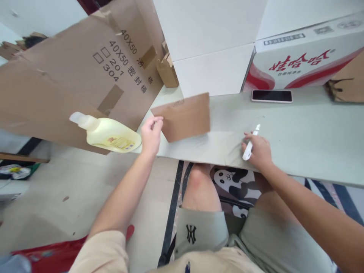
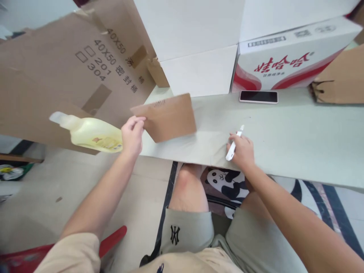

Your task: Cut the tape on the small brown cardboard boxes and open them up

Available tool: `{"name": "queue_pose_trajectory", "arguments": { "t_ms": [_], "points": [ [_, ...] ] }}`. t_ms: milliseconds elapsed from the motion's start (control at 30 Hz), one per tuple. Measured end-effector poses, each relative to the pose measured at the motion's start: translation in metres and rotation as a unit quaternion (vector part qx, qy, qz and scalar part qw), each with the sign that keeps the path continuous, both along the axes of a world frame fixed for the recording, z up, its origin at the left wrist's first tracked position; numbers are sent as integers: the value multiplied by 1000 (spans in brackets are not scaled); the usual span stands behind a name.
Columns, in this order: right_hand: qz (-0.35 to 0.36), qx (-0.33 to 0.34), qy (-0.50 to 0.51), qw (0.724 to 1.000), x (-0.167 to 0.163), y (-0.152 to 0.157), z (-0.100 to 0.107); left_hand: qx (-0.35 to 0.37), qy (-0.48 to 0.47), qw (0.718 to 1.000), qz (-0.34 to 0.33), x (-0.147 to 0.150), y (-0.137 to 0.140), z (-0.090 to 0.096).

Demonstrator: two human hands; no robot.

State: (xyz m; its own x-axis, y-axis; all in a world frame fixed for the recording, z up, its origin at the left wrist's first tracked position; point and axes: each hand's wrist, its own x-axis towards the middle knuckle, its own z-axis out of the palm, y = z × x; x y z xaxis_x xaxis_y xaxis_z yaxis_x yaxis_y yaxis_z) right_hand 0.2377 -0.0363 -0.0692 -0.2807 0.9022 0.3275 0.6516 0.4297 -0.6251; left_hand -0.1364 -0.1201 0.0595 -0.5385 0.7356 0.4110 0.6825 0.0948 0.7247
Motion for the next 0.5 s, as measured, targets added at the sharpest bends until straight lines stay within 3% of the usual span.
{"name": "queue_pose_trajectory", "arguments": {
  "t_ms": [133, 233, 400, 500],
  "points": [
    [-12, 47, 184, 982, 9, -55, 26, -11, -79, 991, -107, 68, -62, -24],
    [29, 70, 261, 962, 22, -87, 45, 32, -100, 978, -180, 119, -80, -40],
    [-58, 67, 252, 964, 47, -97, 58, 84, -131, 961, -228, 168, -66, -60],
    [-88, 34, 276, 957, 55, -96, 54, 105, -84, 967, -214, 174, -42, -55]
  ]
}}
